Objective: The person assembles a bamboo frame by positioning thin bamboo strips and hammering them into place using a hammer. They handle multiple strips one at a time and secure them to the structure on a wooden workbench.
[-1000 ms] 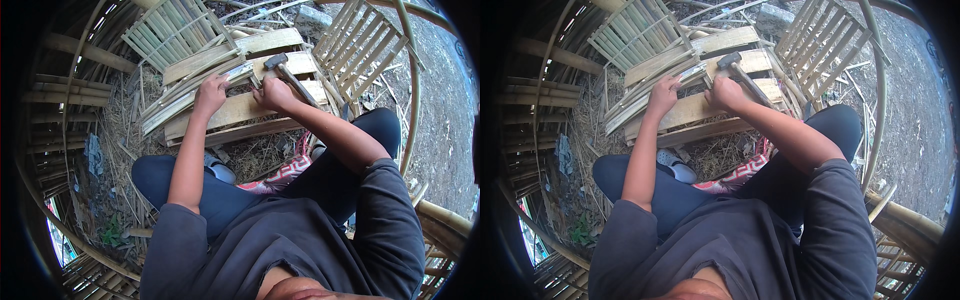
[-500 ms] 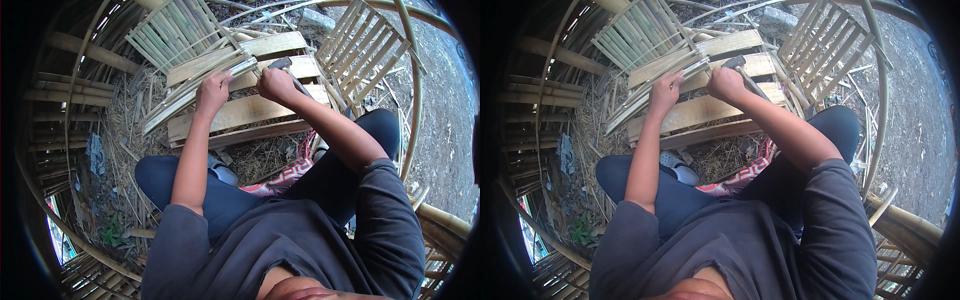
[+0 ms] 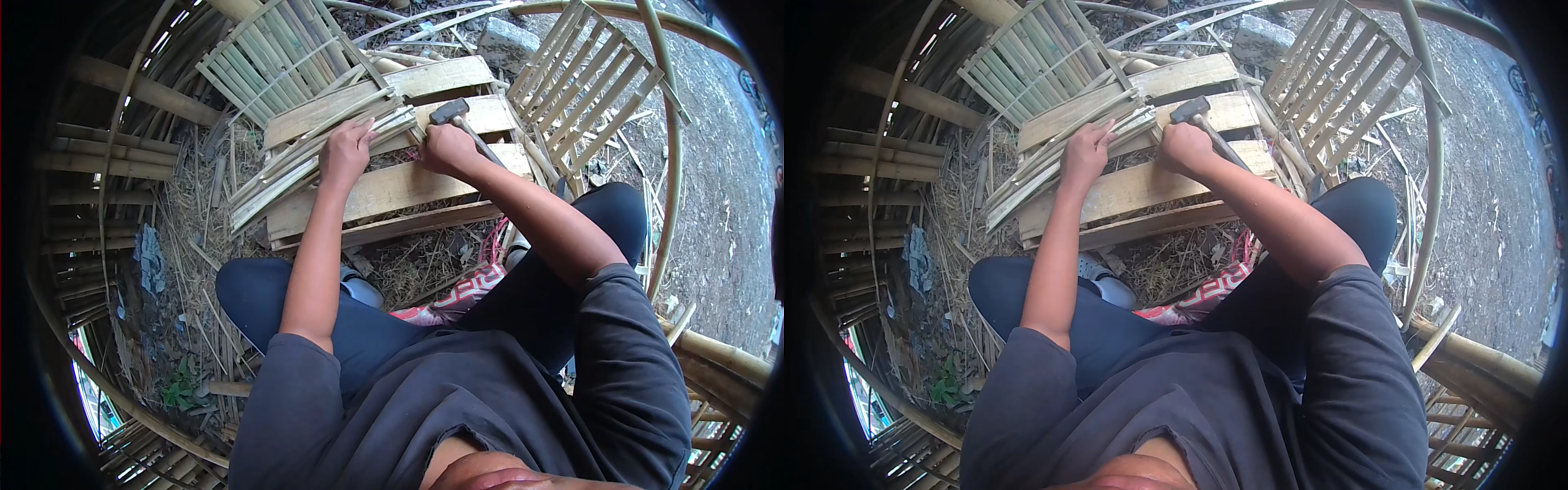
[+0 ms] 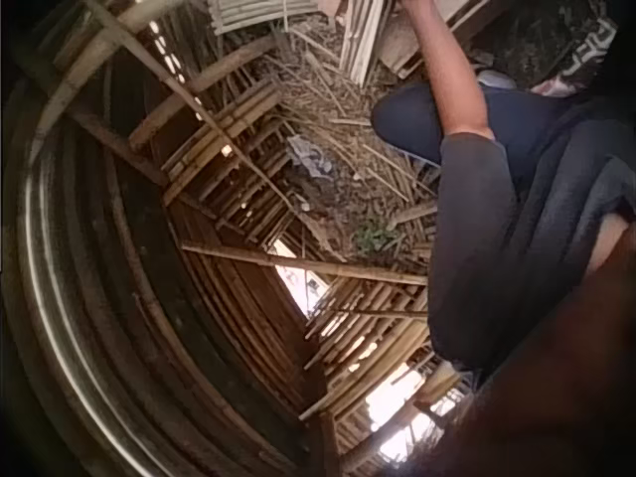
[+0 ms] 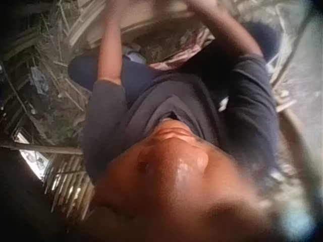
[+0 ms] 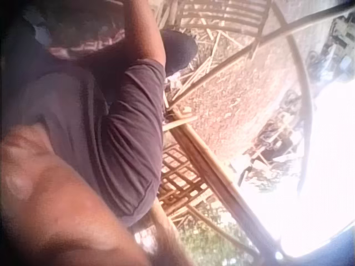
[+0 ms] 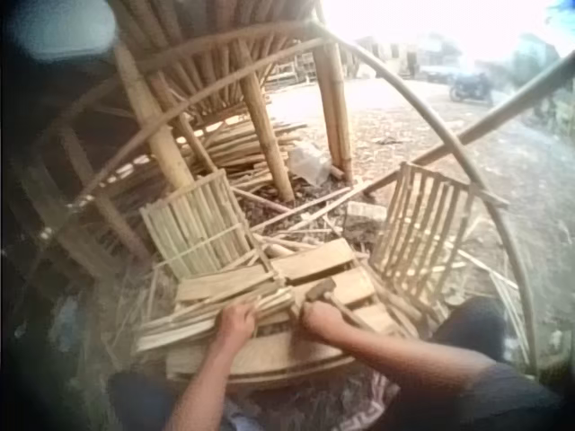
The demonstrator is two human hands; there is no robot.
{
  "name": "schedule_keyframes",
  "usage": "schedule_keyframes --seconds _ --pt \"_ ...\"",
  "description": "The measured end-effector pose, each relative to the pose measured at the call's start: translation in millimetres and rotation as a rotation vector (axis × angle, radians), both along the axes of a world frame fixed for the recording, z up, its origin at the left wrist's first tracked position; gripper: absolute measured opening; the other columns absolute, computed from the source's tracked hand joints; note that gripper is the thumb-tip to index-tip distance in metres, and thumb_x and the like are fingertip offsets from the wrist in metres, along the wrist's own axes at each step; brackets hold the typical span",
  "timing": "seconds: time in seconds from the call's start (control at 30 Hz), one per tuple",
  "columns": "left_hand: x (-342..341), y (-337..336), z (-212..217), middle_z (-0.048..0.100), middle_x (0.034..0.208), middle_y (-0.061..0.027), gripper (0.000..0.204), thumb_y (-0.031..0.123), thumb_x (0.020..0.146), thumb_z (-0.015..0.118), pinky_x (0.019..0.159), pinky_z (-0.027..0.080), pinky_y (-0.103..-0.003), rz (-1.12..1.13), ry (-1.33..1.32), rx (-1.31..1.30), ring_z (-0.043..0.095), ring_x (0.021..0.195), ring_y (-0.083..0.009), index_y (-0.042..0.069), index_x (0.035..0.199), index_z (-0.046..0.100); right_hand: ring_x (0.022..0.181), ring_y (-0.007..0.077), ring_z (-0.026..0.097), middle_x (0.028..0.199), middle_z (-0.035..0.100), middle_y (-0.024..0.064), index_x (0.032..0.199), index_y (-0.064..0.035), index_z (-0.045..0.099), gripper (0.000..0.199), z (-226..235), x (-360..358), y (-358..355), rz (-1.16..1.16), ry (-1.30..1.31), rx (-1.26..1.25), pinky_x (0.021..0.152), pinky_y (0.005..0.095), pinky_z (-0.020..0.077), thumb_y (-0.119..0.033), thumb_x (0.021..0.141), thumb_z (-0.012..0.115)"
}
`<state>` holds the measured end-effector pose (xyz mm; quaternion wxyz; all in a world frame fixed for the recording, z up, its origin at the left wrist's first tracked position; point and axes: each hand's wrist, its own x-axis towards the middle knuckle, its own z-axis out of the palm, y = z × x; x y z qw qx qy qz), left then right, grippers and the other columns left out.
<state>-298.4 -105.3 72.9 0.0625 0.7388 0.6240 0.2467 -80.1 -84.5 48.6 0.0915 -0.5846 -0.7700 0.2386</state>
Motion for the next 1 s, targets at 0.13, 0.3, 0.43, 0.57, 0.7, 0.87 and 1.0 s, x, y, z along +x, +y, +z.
schedule_keyframes --seconds 0.13,0.3,0.43,0.57,0.7,0.87,1.0 --pt "-2.5 2.8 -5.9 0.070 0.097 -0.0078 0.022 0.019 0.093 0.066 0.077 0.053 -0.043 0.012 0.007 0.033 0.067 0.091 -0.0312 0.016 0.112 0.078 0.099 0.0397 0.071 0.102 0.072 0.0250 0.097 -0.0014 0.073 0.029 -0.8 -0.9 -0.1 0.003 -0.008 -0.031 0.088 0.0471 0.0562 -0.020 0.090 0.052" --pt "-0.6 3.1 -8.6 0.070 0.093 -0.0068 0.021 0.017 0.091 0.067 0.076 0.053 -0.042 0.009 0.012 0.018 0.067 0.089 -0.0307 0.017 0.108 0.079 0.100 0.0392 0.071 0.104 0.073 0.0240 0.100 -0.0014 0.074 0.030 -3.2 1.9 0.6 0.004 -0.018 -0.063 0.089 0.0466 0.0562 -0.022 0.090 0.054" --pt "-2.2 1.9 -11.4 0.069 0.092 -0.0061 0.019 0.019 0.090 0.069 0.074 0.053 -0.042 0.010 0.019 0.017 0.066 0.089 -0.0304 0.018 0.106 0.079 0.100 0.0390 0.071 0.104 0.073 0.0234 0.101 -0.0014 0.074 0.030 -4.5 0.0 -0.9 0.006 -0.020 -0.071 0.089 0.0461 0.0563 -0.022 0.090 0.055" --pt "-4.6 2.2 -11.2 0.069 0.091 -0.0055 0.017 0.020 0.090 0.070 0.075 0.052 -0.043 0.000 0.020 0.015 0.067 0.090 -0.0297 0.018 0.104 0.079 0.099 0.0392 0.072 0.102 0.073 0.0237 0.100 -0.0009 0.074 0.031 -6.2 -0.8 -1.0 0.016 -0.010 -0.068 0.089 0.0461 0.0566 -0.026 0.091 0.057" --pt "-15.5 11.1 -18.8 0.071 0.098 -0.0043 0.018 0.024 0.092 0.070 0.079 0.052 -0.044 -0.057 0.034 0.128 0.067 0.095 -0.0295 0.013 0.101 0.079 0.096 0.0393 0.072 0.100 0.073 0.0237 0.099 -0.0001 0.073 0.034 -9.7 -0.6 -1.8 0.005 -0.010 -0.045 0.085 0.0460 0.0575 -0.031 0.092 0.062" --pt "-26.4 19.4 -27.0 0.067 0.127 -0.0080 0.032 0.032 0.100 0.058 0.104 0.046 -0.046 0.090 -0.093 -0.002 0.060 0.121 -0.0291 0.010 0.115 0.075 0.087 0.0397 0.072 0.096 0.072 0.0209 0.092 -0.0011 0.069 0.040 -1.2 6.3 -6.5 0.057 -0.013 0.154 0.079 0.0468 0.0583 -0.041 0.091 0.070" --pt "-10.8 17.6 -2.3 0.036 0.161 -0.0063 0.055 0.040 0.103 0.038 0.125 0.007 -0.054 0.305 0.412 -0.262 0.027 0.151 -0.0252 0.017 0.152 0.043 0.087 0.0373 0.072 0.090 0.070 0.0217 0.094 0.0013 0.063 0.051 12.4 26.5 -6.2 -0.274 -0.077 0.217 0.072 0.0503 0.0566 -0.049 0.092 0.069"
